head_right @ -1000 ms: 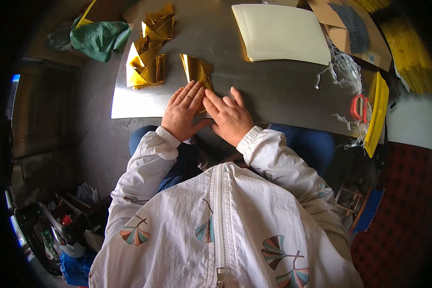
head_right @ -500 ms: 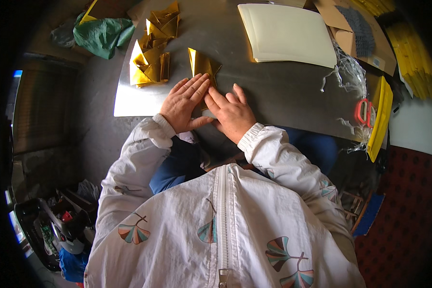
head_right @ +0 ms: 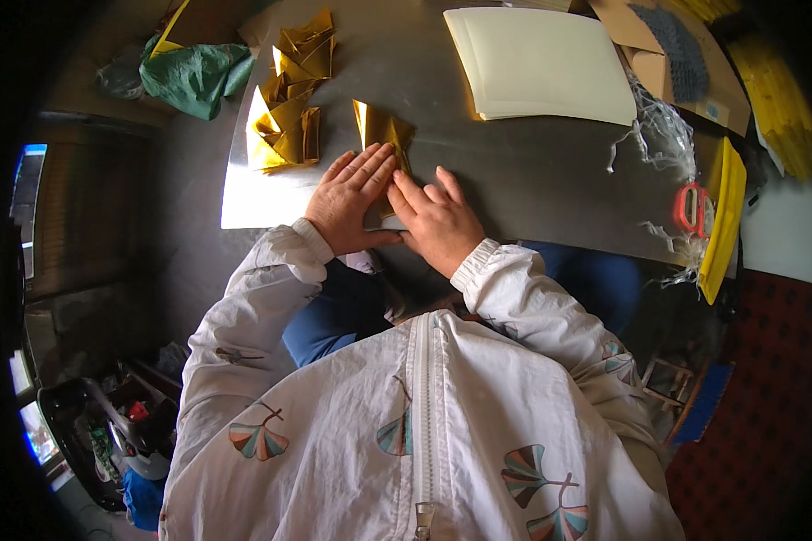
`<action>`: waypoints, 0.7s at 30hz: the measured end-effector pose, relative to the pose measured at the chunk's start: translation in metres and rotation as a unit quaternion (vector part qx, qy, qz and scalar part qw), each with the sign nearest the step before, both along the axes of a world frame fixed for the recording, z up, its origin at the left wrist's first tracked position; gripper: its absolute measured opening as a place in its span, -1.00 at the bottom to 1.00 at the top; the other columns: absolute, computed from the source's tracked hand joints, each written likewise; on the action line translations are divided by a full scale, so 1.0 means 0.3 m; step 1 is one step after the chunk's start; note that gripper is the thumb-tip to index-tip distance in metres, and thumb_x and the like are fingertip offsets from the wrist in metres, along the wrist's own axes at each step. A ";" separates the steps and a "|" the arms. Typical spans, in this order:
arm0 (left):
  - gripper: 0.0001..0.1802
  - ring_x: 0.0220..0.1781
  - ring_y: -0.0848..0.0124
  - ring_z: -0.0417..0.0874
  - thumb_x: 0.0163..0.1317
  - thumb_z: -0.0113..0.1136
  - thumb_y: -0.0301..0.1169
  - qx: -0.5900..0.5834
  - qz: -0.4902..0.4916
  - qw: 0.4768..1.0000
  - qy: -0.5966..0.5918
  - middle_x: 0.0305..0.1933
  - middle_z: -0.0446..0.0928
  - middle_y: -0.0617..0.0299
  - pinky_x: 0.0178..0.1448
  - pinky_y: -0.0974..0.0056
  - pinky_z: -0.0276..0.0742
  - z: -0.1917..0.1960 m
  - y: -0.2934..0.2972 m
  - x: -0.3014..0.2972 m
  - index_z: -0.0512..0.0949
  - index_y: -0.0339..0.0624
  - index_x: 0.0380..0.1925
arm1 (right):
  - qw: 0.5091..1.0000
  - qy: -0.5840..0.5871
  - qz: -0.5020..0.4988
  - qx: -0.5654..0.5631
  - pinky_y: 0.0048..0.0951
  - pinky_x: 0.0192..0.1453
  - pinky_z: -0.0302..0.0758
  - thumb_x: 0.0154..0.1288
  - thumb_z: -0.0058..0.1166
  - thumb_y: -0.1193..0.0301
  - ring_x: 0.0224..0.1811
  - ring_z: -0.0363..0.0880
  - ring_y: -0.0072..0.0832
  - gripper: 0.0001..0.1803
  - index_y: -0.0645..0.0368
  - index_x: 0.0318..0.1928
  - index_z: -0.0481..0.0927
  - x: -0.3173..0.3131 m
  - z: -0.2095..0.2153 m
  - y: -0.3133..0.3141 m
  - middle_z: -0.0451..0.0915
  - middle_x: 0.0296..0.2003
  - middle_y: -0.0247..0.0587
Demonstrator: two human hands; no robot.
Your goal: The person folds a gold-colored sheet of paper by hand into a small triangular packet, repeating the process with a second sheet. The finished packets are placed on the table next to a stack of similar items.
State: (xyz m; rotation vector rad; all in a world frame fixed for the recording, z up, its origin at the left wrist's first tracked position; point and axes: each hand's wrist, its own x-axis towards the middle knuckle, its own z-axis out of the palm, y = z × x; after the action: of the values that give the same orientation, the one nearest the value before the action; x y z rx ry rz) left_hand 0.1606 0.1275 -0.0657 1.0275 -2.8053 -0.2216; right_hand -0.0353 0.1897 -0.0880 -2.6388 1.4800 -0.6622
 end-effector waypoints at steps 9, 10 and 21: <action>-0.54 0.30 0.38 0.51 0.13 0.18 -0.48 -0.141 0.042 0.985 0.093 0.23 0.54 0.27 0.40 0.09 0.31 -0.059 0.176 -0.018 0.55 -0.07 0.10 | 0.996 -0.053 0.006 -0.078 -0.06 0.35 0.28 0.17 0.12 0.49 -0.20 0.52 -0.39 -0.53 0.00 0.14 0.57 -0.058 -0.026 0.070 0.52 0.17 -0.35; -0.54 0.29 0.40 0.52 0.12 0.18 -0.50 -0.151 0.044 0.983 0.093 0.21 0.55 0.27 0.39 0.09 0.31 -0.048 0.184 -0.024 0.55 -0.07 0.09 | 0.996 -0.070 0.004 -0.061 -0.09 0.33 0.30 0.14 0.15 0.52 -0.16 0.54 -0.34 -0.48 0.01 0.17 0.56 -0.067 -0.015 0.058 0.52 0.18 -0.34; -0.70 -0.19 0.40 0.67 0.38 0.17 -0.28 0.448 0.170 0.707 0.521 -0.28 0.61 0.22 -0.07 0.23 0.68 0.254 0.086 0.050 0.55 -0.29 -0.04 | 0.878 -0.374 0.107 0.278 -0.45 0.07 0.52 0.27 0.26 0.28 -0.08 0.63 -0.43 -0.60 0.28 0.01 0.60 -0.125 0.264 -0.083 0.67 -0.14 -0.12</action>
State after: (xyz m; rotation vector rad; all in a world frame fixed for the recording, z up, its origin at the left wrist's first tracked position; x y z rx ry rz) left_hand 0.1755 0.1533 0.0105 0.9991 -1.3449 -1.6129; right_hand -0.0727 0.1648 -0.0088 -1.7565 0.9344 -0.9142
